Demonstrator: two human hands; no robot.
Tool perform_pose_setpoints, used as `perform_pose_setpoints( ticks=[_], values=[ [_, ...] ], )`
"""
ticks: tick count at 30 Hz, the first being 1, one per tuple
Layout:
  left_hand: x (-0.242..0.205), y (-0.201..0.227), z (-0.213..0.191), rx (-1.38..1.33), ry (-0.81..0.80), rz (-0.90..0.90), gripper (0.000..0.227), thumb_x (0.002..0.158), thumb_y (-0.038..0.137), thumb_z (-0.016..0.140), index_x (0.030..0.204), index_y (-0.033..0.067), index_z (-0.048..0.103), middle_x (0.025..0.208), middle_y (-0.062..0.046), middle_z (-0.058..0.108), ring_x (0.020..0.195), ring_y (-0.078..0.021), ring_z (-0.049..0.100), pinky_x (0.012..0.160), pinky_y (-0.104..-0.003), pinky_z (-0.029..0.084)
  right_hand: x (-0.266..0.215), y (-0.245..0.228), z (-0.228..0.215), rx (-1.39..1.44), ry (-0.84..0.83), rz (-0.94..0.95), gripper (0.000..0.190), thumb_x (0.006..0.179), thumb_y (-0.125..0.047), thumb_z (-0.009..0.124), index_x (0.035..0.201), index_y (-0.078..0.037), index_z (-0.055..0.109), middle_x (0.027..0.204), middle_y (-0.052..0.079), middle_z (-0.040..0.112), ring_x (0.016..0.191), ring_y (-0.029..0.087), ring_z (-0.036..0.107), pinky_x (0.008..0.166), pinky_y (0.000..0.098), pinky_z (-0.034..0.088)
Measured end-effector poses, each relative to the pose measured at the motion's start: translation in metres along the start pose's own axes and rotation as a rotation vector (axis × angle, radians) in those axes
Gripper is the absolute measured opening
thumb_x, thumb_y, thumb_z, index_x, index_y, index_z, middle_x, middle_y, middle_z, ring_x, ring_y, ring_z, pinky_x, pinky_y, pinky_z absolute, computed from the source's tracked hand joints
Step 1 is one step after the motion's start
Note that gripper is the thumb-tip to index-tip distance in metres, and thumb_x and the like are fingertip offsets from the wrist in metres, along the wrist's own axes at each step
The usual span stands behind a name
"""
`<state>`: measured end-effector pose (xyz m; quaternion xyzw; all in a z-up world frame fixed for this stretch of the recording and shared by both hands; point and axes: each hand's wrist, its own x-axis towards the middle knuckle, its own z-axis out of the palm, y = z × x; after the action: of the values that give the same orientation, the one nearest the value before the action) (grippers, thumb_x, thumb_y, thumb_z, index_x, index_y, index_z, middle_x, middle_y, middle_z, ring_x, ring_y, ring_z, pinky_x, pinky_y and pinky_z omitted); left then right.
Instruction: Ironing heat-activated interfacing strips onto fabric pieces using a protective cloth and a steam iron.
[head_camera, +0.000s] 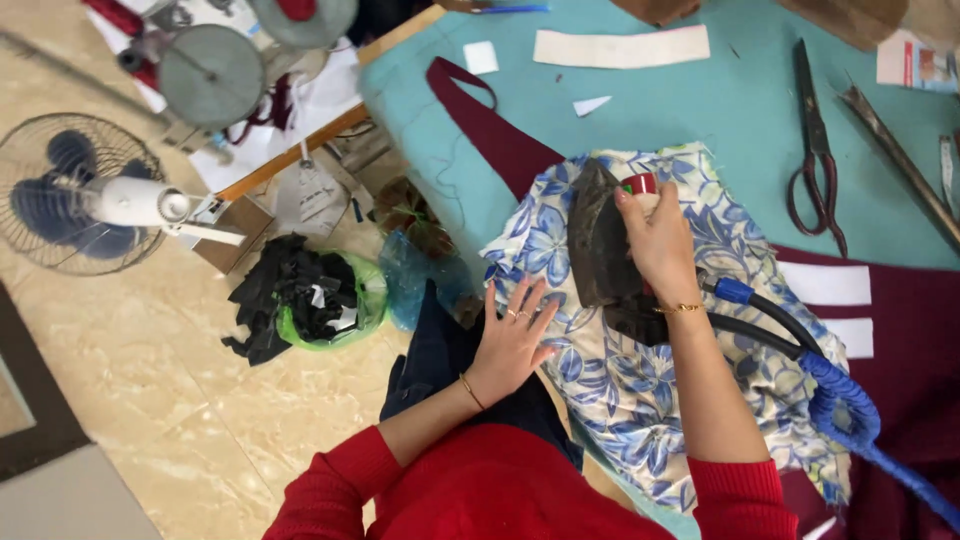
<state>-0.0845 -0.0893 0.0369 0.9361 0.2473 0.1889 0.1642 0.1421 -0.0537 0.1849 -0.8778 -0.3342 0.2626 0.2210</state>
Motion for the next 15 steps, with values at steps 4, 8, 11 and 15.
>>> perform_pose_setpoints(
  ticks=[4, 8, 11, 15],
  values=[
    [-0.026, 0.01, -0.005, -0.039, -0.023, -0.032, 0.077, 0.084, 0.041, 0.075, 0.15, 0.0097, 0.049, 0.165, -0.024, 0.033, 0.154, -0.0451, 0.025, 0.114, -0.08, 0.011, 0.008, 0.013, 0.004, -0.014, -0.01, 0.0, 0.059, 0.105, -0.06, 0.054, 0.135, -0.009, 0.048, 0.075, 0.022, 0.071, 0.088, 0.047, 0.071, 0.088, 0.0593, 0.051],
    [-0.046, 0.017, 0.0, -0.1, -0.052, -0.053, 0.076, 0.092, 0.045, 0.065, 0.156, 0.0102, 0.043, 0.169, -0.025, 0.024, 0.156, -0.0474, 0.017, 0.112, -0.081, 0.005, 0.016, 0.029, 0.012, -0.008, 0.025, -0.047, 0.06, 0.107, -0.057, 0.054, 0.138, -0.006, 0.049, 0.073, 0.016, 0.07, 0.073, 0.039, 0.073, 0.08, 0.0547, 0.053],
    [-0.054, 0.024, 0.002, -0.07, -0.081, -0.073, 0.08, 0.088, 0.045, 0.069, 0.155, 0.0105, 0.043, 0.167, -0.026, 0.027, 0.155, -0.0478, 0.021, 0.112, -0.08, 0.012, 0.026, 0.035, 0.011, -0.02, 0.028, -0.082, 0.061, 0.109, -0.051, 0.055, 0.141, -0.001, 0.048, 0.074, 0.021, 0.069, 0.073, 0.042, 0.072, 0.076, 0.0559, 0.053],
    [-0.056, 0.031, 0.003, -0.112, -0.112, -0.098, 0.077, 0.088, 0.044, 0.069, 0.153, 0.0111, 0.045, 0.167, -0.025, 0.028, 0.156, -0.0468, 0.02, 0.114, -0.081, 0.01, 0.021, 0.03, 0.01, -0.012, 0.017, -0.106, 0.066, 0.108, -0.056, 0.056, 0.144, -0.002, 0.044, 0.073, 0.014, 0.069, 0.064, 0.032, 0.072, 0.072, 0.05, 0.056]
  ],
)
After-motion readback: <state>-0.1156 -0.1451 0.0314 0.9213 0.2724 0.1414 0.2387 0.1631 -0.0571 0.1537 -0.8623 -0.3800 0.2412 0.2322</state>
